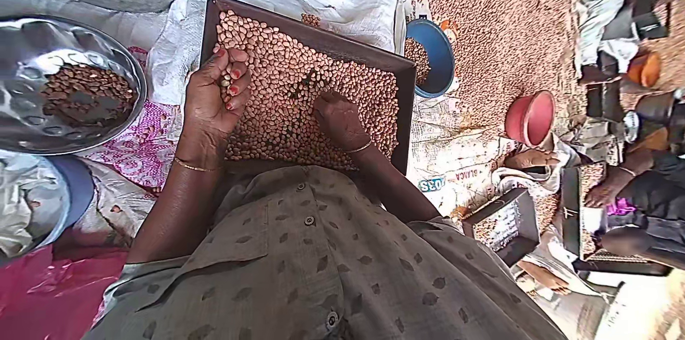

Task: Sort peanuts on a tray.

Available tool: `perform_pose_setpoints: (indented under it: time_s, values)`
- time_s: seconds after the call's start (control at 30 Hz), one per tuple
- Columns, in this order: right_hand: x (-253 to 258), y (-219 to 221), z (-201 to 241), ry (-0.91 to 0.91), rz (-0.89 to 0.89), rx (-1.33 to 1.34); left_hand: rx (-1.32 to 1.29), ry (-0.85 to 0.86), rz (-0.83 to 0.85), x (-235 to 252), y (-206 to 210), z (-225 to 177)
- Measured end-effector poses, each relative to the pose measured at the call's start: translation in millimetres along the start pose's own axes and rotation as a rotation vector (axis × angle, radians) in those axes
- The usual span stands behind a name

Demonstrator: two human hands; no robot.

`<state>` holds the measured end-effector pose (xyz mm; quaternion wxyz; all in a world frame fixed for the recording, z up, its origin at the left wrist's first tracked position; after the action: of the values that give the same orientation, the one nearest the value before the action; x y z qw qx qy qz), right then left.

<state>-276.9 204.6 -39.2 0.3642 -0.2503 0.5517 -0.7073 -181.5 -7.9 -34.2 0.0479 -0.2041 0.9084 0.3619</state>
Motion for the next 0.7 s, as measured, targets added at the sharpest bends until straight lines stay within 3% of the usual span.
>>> perform_pose_setpoints:
  time_s: [0.17, 0.27, 0.37, 0.47, 0.57, 0.7]
  values:
    - [0, -1, -3, 0.1, -0.111, 0.058, 0.228, -0.162, 0.069, -1, 2, 7]
    - [5, -26, -4, -0.03, -0.252, 0.485, 0.372, -0.305, 0.145, -2, 7, 13]
    - [6, -38, 24, -0.187, -0.182, 0.939, 0.43, -0.387, 0.238, -5, 12, 19]
    - [11, -14, 23, -0.202, -0.146, 0.776, 0.356, -0.376, 0.273, -3, 12, 21]
    - [7, 16, 25, -0.2, 0.031, 0.47, 0.221, -0.296, 0.188, -1, 4, 16]
    - [-2, 26, 38, -0.233, 0.029, 0.171, 0.143, -0.242, 0.13, -1, 3, 10]
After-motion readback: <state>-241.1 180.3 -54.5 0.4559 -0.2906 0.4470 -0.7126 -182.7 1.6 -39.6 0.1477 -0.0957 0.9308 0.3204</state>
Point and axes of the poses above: each hand's wrist, its own x-axis towards the middle knuckle, its own y-axis out of the palm, z = x × y, the point moved 3 cm from there along x, towards the middle knuckle, and after that the axes turned 9 degrees about x, right-handed, at the moved point
